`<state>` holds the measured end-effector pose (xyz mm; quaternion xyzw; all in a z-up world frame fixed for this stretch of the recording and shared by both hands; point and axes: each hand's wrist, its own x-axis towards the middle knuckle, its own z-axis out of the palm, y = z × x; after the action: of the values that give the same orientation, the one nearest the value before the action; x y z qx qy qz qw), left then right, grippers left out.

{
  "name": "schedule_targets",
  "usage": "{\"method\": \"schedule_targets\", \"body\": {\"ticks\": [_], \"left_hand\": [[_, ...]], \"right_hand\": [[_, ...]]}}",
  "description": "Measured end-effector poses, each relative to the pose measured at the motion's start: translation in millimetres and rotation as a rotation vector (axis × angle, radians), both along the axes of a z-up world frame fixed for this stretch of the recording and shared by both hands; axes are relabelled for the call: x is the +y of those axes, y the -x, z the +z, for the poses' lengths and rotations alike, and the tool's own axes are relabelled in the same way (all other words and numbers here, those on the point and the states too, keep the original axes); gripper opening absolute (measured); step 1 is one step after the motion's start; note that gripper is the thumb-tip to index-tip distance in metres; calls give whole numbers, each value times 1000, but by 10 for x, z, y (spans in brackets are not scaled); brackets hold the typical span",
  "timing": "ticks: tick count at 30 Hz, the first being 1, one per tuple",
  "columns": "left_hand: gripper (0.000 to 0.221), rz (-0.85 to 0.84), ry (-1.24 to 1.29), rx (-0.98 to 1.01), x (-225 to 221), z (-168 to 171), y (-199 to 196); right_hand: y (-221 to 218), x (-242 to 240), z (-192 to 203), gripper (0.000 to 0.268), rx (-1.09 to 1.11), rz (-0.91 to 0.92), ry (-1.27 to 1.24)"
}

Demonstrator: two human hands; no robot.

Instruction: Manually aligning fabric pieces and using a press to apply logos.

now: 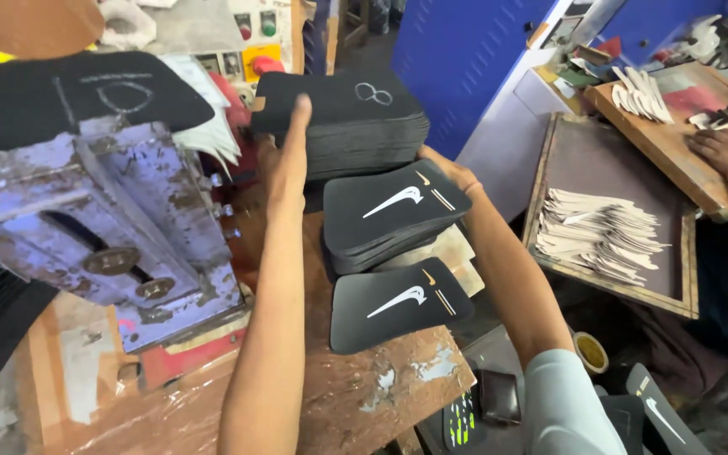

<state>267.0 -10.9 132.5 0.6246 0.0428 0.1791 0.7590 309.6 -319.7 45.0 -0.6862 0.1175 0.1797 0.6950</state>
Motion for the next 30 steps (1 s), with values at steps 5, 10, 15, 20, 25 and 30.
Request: {"method": "schedule_targets", "body": {"ticks": [5, 10, 15, 20, 25, 30], "left_hand": [[90, -101, 13, 312, 84, -265, -182], [93, -97, 68, 366, 145, -364, -127], [99, -102, 27, 371, 251, -556, -223], [84, -83, 134, 338, 75, -400, -141], [72, -18, 95, 195, -113, -75, -278], [70, -99, -77, -298, -437, 755, -271]], "right_hand": [[-60, 46, 113, 58, 81, -7, -6], [1, 81, 153, 58, -20, 79, -27], [-103, 110, 99, 57, -210, 151, -61], [-119, 101, -61, 60, -373, 219, -85], [-297, -105, -245, 65, -497, 243, -108], [-742, -667, -246, 77, -486, 37, -609]]}}
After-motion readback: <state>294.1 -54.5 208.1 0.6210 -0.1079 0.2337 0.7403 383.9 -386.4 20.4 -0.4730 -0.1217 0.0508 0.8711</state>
